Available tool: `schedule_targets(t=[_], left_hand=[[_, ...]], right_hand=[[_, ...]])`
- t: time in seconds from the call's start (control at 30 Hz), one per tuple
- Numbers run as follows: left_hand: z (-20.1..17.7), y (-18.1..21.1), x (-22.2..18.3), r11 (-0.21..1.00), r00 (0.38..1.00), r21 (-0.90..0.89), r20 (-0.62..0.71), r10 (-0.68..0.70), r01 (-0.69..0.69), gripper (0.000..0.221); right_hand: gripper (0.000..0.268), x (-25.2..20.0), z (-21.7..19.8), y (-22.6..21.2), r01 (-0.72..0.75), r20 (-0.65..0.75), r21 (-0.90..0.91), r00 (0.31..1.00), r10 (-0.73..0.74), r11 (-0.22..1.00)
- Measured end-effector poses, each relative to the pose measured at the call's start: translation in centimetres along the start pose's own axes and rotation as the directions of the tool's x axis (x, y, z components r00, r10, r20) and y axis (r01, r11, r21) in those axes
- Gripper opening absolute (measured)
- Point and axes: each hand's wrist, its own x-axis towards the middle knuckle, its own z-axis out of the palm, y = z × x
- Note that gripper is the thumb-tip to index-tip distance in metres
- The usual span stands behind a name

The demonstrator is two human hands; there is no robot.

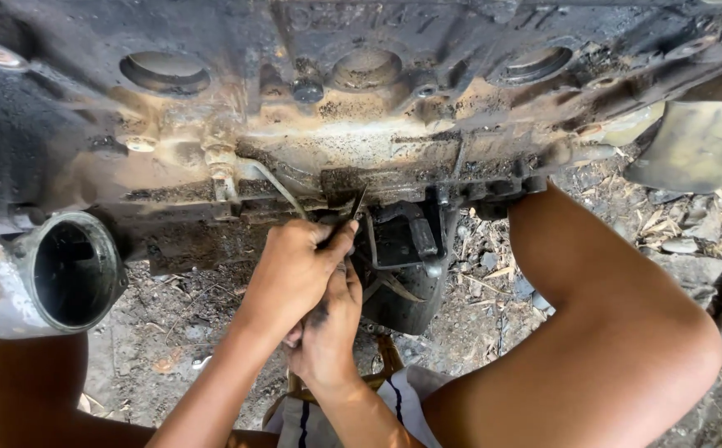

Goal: Scraping grime and old gasket material off an engine block using a hand tool

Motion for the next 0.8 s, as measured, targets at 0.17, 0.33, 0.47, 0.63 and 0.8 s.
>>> schedule_targets(t=[0.17,0.33,0.47,0.63,0.8], left_hand=[[0.8,-0.7,0.2,0.997,0.997,-0.058,0.044,0.061,-0.058,0.03],[-0.5,-2.3,-0.6,0.997,0.996,-0.07,-0.081,0.034,-0.04,0.037],[-0.6,-1.2,-3.6,0.998,0.999,-0.052,-0.042,0.03,-0.032,0.046],[0.9,-1.7,-3.3,0.993,1.0,-0.12,-0.03,0.0,-0.003,0.039],[0.5,-2.1,-0.3,0.999,1.0,-0.041,-0.006,0.008,-0.008,0.037]], right_hand=[[0.03,-0.1,0.6,-0.4,0.072,-0.049,-0.037,0.996,-0.073,0.997],[0.038,-0.7,2.9,1.0,0.134,-0.122,-0.201,0.979,-0.16,0.97],[0.027,-3.9,0.7,-0.5,-0.034,-0.056,-0.153,0.998,0.026,0.988],[0.035,-3.6,0.2,-1.8,-0.034,-0.018,-0.229,0.999,0.031,0.973],[0.035,-2.5,1.7,-2.1,-0.063,0.026,-0.216,0.997,0.07,0.974]])
